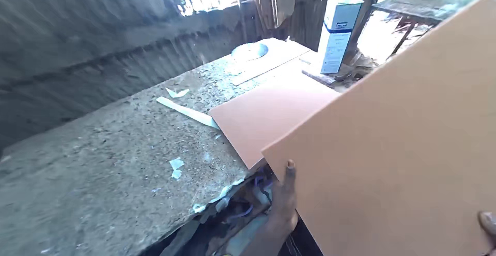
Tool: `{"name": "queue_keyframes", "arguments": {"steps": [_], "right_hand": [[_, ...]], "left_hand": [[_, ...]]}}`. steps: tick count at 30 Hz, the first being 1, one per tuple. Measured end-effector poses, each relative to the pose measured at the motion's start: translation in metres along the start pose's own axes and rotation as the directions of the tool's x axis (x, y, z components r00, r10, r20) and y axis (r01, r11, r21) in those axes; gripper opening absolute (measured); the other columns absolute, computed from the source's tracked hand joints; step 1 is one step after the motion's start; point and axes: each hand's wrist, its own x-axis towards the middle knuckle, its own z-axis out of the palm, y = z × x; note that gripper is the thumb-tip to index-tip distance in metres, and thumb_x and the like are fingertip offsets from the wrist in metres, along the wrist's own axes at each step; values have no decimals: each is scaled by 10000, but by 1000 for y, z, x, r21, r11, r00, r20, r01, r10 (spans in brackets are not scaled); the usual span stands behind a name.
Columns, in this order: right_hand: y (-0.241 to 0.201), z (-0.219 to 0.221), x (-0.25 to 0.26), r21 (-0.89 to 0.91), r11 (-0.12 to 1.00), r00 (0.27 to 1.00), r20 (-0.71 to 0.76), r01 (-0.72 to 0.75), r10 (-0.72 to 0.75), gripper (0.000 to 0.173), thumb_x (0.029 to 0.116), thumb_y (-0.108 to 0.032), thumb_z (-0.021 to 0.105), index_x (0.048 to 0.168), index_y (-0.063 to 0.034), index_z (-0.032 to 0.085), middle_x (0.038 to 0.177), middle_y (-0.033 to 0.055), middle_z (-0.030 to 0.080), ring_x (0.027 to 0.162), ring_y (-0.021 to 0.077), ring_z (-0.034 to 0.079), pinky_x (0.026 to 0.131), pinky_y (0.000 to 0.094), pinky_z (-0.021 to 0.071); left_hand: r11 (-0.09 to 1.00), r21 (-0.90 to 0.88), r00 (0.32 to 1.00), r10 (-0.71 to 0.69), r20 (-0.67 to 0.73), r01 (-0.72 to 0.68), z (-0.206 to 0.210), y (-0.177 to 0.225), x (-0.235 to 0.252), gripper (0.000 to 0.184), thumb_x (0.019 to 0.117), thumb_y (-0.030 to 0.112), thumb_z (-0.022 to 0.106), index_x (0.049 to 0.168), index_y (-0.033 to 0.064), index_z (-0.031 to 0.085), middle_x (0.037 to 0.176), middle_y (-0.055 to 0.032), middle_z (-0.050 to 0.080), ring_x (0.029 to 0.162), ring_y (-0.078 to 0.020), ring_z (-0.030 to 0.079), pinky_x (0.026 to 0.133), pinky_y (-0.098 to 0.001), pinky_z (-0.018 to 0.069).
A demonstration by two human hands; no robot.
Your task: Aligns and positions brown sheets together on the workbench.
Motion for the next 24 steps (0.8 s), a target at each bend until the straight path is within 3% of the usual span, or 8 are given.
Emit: {"name": "queue_keyframes", "arguments": {"steps": [2, 4, 9, 12, 14, 24], "right_hand": [[17, -4, -6, -90, 996, 993, -116, 1, -11, 209, 1015, -22, 409, 1189, -84, 506, 918, -95, 716, 855, -7, 703, 823, 203, 603], [30, -10, -14, -148, 989, 992, -128, -19, 0, 367, 1020, -32, 412, 1382, -35, 352, 1002, -92, 658, 911, -29, 676, 853, 189, 585], [48, -12, -25, -83, 994, 990, -127, -76, 65, 221, 1032, -66, 411, 1229, -97, 505, 943, -82, 732, 881, 2, 710, 825, 223, 609], [58, -7, -24, -144, 980, 976, -190, -137, 108, 423, 1040, -84, 425, 1446, -97, 306, 1052, -68, 656, 914, -21, 681, 821, 206, 598], [64, 5, -24, -149, 974, 964, -229, -170, 134, 535, 1039, -93, 430, 1524, -120, 206, 1096, -52, 624, 909, -21, 673, 791, 201, 599], [85, 32, -24, -93, 970, 944, -266, -225, 193, 522, 1029, -103, 468, 1505, -141, 258, 1083, -29, 639, 876, 8, 687, 738, 228, 615]], "left_hand": [[995, 15, 995, -98, -35, 99, -15, -25, -3, 611, 1022, 496, 569, 1454, 76, 468, 1127, -179, 717, 991, -297, 733, 847, -481, 635], [983, 43, 983, -177, -48, 179, -32, -42, -2, 604, 1047, 484, 531, 1454, 45, 453, 1151, -184, 708, 1020, -296, 725, 864, -479, 629], [989, -6, 988, -148, -36, 148, -66, -45, 6, 501, 1076, 352, 519, 1433, 5, 458, 1192, -194, 685, 1056, -294, 706, 889, -466, 614], [989, -78, 988, -131, -79, 125, -79, -32, 16, 427, 1086, 288, 509, 1380, -20, 501, 1147, -214, 695, 1001, -303, 721, 849, -460, 623], [983, -100, 984, -162, -75, 154, -87, -24, 22, 428, 1082, 288, 517, 1389, -10, 507, 1164, -207, 691, 1019, -299, 714, 874, -453, 612], [981, -109, 977, -175, -119, 162, -110, -17, 34, 415, 1037, 288, 609, 1313, -18, 560, 1129, -224, 700, 988, -330, 724, 843, -471, 622]]}}
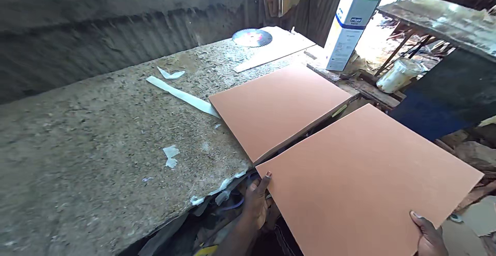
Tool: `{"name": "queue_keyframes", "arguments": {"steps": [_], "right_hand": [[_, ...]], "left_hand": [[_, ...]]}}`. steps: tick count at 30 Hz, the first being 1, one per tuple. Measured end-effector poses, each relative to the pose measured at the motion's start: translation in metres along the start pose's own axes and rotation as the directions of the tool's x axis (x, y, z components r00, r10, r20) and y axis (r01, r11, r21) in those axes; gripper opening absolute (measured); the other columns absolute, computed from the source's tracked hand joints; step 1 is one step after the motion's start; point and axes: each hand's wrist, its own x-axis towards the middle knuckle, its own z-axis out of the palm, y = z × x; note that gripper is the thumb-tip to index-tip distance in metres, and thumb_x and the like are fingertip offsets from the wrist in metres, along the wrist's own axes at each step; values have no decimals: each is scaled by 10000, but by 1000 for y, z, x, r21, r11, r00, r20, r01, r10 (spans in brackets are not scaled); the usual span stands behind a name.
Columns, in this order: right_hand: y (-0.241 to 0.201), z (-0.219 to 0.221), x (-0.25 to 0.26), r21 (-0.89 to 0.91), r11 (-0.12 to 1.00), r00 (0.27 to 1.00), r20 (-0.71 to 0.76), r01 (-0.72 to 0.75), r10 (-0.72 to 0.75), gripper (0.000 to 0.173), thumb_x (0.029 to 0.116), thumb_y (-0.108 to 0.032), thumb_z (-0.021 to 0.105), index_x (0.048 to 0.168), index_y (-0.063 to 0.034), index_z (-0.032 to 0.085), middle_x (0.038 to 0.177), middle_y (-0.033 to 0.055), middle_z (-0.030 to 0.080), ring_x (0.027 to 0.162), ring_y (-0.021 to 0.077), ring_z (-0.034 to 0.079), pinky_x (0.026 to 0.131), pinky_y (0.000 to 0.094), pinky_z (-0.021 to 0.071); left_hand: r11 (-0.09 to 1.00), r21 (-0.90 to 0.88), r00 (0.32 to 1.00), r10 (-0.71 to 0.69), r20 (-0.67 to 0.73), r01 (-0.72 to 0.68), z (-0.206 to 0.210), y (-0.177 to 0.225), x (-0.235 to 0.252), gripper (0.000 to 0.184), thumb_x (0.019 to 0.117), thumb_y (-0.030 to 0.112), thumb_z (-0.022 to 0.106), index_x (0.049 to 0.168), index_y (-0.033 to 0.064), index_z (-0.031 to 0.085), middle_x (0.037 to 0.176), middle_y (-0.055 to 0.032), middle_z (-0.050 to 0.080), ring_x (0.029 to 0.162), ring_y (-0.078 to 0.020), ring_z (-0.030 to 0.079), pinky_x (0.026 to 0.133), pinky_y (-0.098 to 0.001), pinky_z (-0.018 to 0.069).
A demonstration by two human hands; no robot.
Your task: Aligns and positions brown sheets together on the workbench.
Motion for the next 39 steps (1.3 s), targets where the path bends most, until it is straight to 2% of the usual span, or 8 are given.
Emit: {"name": "queue_keyframes", "arguments": {"steps": [4, 8, 11, 19, 24, 33, 39], "right_hand": [[5, 4, -1, -22, 1000, 1000, -19, -8, 7, 509, 1027, -102, 478, 1492, -133, 274, 1077, -20, 638, 864, 14, 688, 726, 228, 614], [10, 5, -4, -48, 999, 1000, -8, -3, 3, 597, 1020, -121, 485, 1544, -138, 200, 1147, -10, 613, 910, 18, 678, 765, 232, 608], [13, 6, -5, -32, 999, 1000, -31, 0, -1, 594, 1011, -119, 505, 1535, -147, 226, 1146, -3, 621, 907, 26, 683, 753, 242, 612], [12, 3, -5, -41, 999, 999, -45, 23, -25, 598, 1020, -108, 494, 1540, -139, 202, 1144, -4, 600, 909, 12, 670, 762, 223, 601], [10, 4, -8, -39, 999, 998, -59, 13, -15, 585, 1024, -116, 495, 1536, -140, 213, 1122, -2, 609, 887, 15, 676, 738, 222, 604], [10, 9, -11, -43, 999, 998, -54, 17, -19, 594, 1021, -112, 506, 1543, -141, 223, 1154, 4, 603, 914, 17, 671, 756, 226, 601], [12, 7, -4, -10, 999, 999, -40, 36, -37, 607, 1013, -137, 534, 1545, -142, 241, 1164, 21, 630, 928, 59, 690, 768, 275, 620]], "left_hand": [[1000, 6, 1000, 1, -15, -1, -1, 3, 3, 415, 1033, 280, 617, 1308, -24, 552, 1105, -234, 701, 948, -338, 732, 805, -466, 633], [999, 38, 1000, 7, -7, -6, -3, 9, 8, 430, 1037, 306, 607, 1329, -4, 553, 1111, -222, 703, 950, -331, 730, 792, -473, 632], [999, 40, 1000, 6, 1, -6, -5, 10, 10, 447, 1029, 330, 615, 1341, 15, 559, 1116, -220, 706, 958, -335, 731, 798, -476, 631], [1000, 29, 1000, -7, 6, 7, -6, 8, 11, 442, 1029, 317, 618, 1337, 6, 558, 1139, -223, 700, 988, -340, 725, 819, -482, 627], [1000, 9, 1000, -3, 14, 3, -5, 9, 10, 426, 1028, 313, 616, 1314, -1, 569, 1110, -221, 704, 964, -329, 728, 806, -461, 629], [1000, 20, 1000, -1, 2, 1, -8, 11, 14, 437, 1028, 330, 615, 1315, 5, 563, 1099, -222, 705, 940, -333, 732, 777, -466, 633], [999, 40, 1000, 20, 8, -21, -5, 13, 13, 439, 1040, 330, 592, 1312, -13, 558, 1098, -225, 706, 939, -333, 734, 793, -467, 635]]}}
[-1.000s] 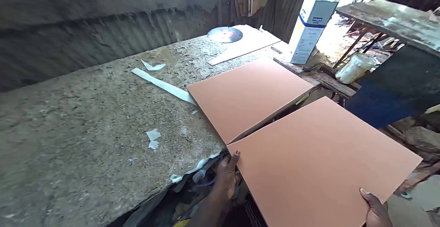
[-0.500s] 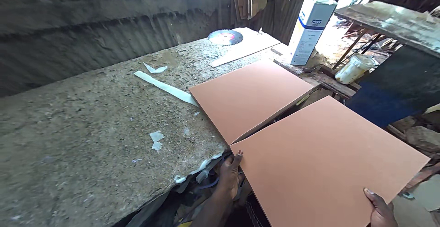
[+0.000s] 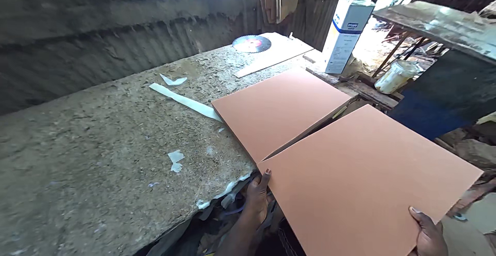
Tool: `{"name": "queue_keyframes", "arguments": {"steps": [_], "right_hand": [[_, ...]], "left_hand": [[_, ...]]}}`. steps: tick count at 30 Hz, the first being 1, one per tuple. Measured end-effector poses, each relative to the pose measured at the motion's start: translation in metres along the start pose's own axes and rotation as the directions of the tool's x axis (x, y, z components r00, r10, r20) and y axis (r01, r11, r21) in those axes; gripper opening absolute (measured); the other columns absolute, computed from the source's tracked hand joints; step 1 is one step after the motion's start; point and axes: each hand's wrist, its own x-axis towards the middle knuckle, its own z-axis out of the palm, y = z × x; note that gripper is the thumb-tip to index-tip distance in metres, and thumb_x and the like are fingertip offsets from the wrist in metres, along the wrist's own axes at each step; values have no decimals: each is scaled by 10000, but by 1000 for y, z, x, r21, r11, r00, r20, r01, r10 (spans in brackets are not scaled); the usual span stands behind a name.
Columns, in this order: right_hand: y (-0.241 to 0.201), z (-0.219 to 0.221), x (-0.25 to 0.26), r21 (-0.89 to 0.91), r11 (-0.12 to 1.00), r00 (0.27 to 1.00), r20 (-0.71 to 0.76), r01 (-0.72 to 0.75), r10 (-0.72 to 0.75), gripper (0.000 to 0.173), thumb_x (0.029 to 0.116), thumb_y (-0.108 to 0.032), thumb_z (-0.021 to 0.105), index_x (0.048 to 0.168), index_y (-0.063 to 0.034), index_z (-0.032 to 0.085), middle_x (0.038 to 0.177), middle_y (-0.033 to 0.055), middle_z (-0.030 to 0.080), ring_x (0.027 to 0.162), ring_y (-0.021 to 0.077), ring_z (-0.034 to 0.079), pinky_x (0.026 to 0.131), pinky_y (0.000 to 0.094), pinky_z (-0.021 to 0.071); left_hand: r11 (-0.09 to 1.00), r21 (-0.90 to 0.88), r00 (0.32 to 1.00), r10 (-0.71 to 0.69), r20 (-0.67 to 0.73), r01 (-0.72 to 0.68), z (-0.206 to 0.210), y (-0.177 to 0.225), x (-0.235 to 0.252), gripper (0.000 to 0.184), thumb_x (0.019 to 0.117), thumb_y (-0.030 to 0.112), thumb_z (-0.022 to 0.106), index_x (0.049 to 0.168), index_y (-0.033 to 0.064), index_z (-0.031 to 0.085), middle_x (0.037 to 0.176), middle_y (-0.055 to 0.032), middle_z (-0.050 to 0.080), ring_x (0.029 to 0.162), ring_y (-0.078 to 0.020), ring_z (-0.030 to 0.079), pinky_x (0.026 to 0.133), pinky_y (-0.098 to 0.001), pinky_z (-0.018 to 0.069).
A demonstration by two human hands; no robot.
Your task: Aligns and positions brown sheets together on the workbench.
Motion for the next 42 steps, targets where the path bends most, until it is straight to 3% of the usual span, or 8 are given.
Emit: {"name": "queue_keyframes", "arguments": {"steps": [7, 11, 13, 17, 19, 21, 25, 42], "right_hand": [[-7, 3, 6, 8, 1000, 1000, -7, -6, 6, 601, 1008, -146, 538, 1539, -155, 257, 1158, 18, 629, 922, 54, 685, 762, 267, 615], [-10, 3, 8, 22, 1000, 1000, 3, -8, 8, 593, 1013, -141, 528, 1539, -166, 256, 1165, 14, 632, 929, 53, 689, 762, 268, 618], [-6, 0, 12, 42, 999, 1000, 4, 7, -7, 619, 1001, -137, 536, 1549, -179, 252, 1169, 13, 641, 931, 59, 695, 757, 271, 622], [-6, 0, 14, 47, 998, 999, 16, 37, -37, 605, 986, -146, 547, 1532, -188, 288, 1162, -2, 658, 925, 56, 700, 748, 272, 627], [-11, 3, 12, 35, 999, 999, 19, 40, -41, 589, 998, -145, 531, 1530, -174, 281, 1153, -8, 655, 922, 47, 698, 750, 263, 625], [-15, 3, 11, 21, 999, 999, 15, 34, -34, 591, 1004, -146, 521, 1537, -167, 267, 1158, -5, 650, 928, 47, 697, 756, 257, 622], [-13, 6, 13, 19, 999, 999, 6, 50, -50, 582, 1001, -152, 513, 1533, -178, 280, 1168, -5, 650, 945, 43, 693, 766, 260, 620], [-16, 23, 14, -14, 999, 999, -5, 46, -46, 423, 1024, -156, 482, 1437, -167, 390, 1067, -52, 665, 886, 8, 690, 735, 221, 611]], "left_hand": [[999, 38, 1000, -21, -22, 22, -7, 9, -7, 518, 1076, 430, 479, 1345, -6, 554, 1121, -207, 697, 962, -307, 724, 849, -460, 618], [911, 288, 924, 349, -156, -296, -18, 34, -15, 368, 1112, 314, 414, 1322, 15, 459, 971, -103, 560, 744, -180, 631, 685, -352, 591], [722, 482, 819, 574, -16, -497, -27, 56, 7, 321, 1096, 265, 431, 1238, -3, 535, 973, -101, 605, 818, -178, 644, 774, -381, 582], [53, 753, 566, 694, 445, -656, -32, 104, 84, 327, 1042, 330, 559, 1245, 105, 686, 1225, -106, 667, 1069, -231, 652, 921, -479, 545], [-195, 761, 544, 592, 594, -619, -26, 118, 113, 434, 1018, 484, 551, 1325, 203, 674, 1420, -55, 616, 1361, -251, 541, 1143, -530, 419], [-299, 777, 623, 470, 625, -553, -16, 120, 126, 594, 985, 634, 500, 1461, 286, 576, 1573, -42, 483, 1501, -305, 369, 1224, -621, 227], [-284, 836, 750, 373, 547, -469, -8, 111, 128, 669, 966, 737, 423, 1537, 392, 467, 1675, -6, 318, 1574, -307, 191, 1234, -672, 23], [-254, 839, 739, 397, 544, -481, -11, 106, 131, 688, 957, 755, 414, 1544, 398, 455, 1689, -2, 283, 1581, -310, 153, 1219, -688, -1]]}}
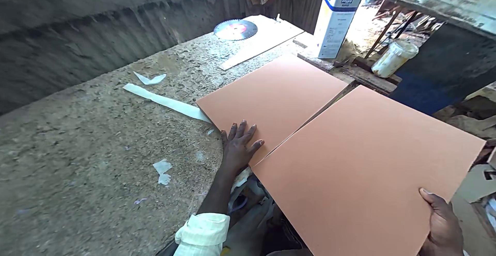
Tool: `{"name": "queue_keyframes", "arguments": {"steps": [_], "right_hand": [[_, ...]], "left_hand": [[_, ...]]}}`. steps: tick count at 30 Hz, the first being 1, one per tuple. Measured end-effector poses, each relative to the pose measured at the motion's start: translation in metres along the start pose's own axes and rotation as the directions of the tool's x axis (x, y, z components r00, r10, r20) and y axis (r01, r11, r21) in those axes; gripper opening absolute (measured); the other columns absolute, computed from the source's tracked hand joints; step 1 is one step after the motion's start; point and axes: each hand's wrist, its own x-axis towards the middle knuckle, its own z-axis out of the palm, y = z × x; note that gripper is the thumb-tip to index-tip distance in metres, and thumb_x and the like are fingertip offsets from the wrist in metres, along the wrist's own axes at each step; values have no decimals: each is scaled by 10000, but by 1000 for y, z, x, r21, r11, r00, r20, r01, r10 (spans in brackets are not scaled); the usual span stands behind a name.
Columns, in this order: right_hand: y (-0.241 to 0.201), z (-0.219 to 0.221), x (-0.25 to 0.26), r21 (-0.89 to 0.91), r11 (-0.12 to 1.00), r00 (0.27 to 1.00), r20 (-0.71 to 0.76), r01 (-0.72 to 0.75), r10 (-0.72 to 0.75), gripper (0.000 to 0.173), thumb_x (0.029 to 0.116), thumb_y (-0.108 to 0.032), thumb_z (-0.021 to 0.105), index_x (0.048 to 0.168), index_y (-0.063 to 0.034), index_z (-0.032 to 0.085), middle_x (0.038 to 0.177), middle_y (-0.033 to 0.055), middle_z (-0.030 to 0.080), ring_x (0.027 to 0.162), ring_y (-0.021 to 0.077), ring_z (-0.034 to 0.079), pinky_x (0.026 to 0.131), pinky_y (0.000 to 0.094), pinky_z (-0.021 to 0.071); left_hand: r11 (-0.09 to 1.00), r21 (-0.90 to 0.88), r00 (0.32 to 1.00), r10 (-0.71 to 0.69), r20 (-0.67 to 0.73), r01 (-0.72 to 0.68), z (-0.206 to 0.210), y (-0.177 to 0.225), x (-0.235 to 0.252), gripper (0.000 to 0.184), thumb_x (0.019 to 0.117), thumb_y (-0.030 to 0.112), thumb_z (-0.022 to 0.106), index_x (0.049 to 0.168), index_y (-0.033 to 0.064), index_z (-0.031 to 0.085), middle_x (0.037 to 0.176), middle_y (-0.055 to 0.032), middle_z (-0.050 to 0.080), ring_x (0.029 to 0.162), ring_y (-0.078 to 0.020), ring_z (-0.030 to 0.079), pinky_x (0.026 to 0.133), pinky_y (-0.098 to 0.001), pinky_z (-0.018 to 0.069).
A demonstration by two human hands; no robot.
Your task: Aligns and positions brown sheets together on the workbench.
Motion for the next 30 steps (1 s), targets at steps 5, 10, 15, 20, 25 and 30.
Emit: {"name": "queue_keyframes", "arguments": {"steps": [5, 10, 15, 20, 25, 30], "right_hand": [[-1, 6, 0, 31, 999, 1000, -28, -12, 13, 320, 1021, -145, 476, 1341, -152, 460, 1006, -50, 683, 845, 12, 697, 703, 222, 614], [-1, 9, 0, -10, 1000, 999, -49, -8, 7, 364, 1026, -133, 462, 1387, -152, 420, 1029, -60, 660, 865, -15, 679, 717, 201, 601], [-4, 12, -2, -55, 998, 999, -52, 9, -12, 362, 1031, -139, 457, 1390, -140, 422, 1036, -69, 657, 869, -23, 672, 743, 185, 589], [-2, 13, 2, -56, 998, 998, -55, 18, -21, 366, 1025, -139, 477, 1388, -157, 434, 1034, -86, 673, 869, -33, 679, 741, 176, 593], [-1, 16, 0, -62, 998, 995, -98, 4, -10, 393, 1014, -132, 473, 1402, -147, 417, 1040, -70, 661, 862, -27, 676, 737, 186, 593], [2, 13, -1, -111, 994, 994, -108, 16, -28, 524, 990, -131, 475, 1491, -123, 322, 1137, -30, 622, 908, -17, 657, 763, 188, 577]], "left_hand": [[1000, 6, 1000, -7, -4, 7, 0, 1, -1, 686, 955, 759, 412, 1539, 402, 460, 1690, 7, 280, 1583, -298, 152, 1222, -684, 7], [1000, 10, 1000, -1, -6, 1, 2, 0, 0, 693, 955, 758, 413, 1540, 390, 464, 1692, 0, 275, 1581, -307, 156, 1225, -677, 6], [1000, -10, 1000, -2, -13, 2, 0, 1, -1, 679, 958, 737, 444, 1536, 380, 475, 1689, 2, 283, 1582, -300, 154, 1225, -677, 8], [1000, -22, 1000, -3, -21, 3, 2, -1, 0, 675, 955, 739, 451, 1532, 390, 478, 1688, 13, 286, 1583, -293, 151, 1227, -678, 1], [1000, -14, 1000, 15, -25, -16, 1, -1, -2, 673, 967, 731, 431, 1535, 374, 477, 1685, 15, 292, 1580, -298, 157, 1225, -681, 10], [1000, -12, 1000, 15, -27, -15, 2, -2, -1, 677, 961, 738, 433, 1530, 375, 485, 1679, 21, 307, 1580, -289, 162, 1224, -678, 6]]}}
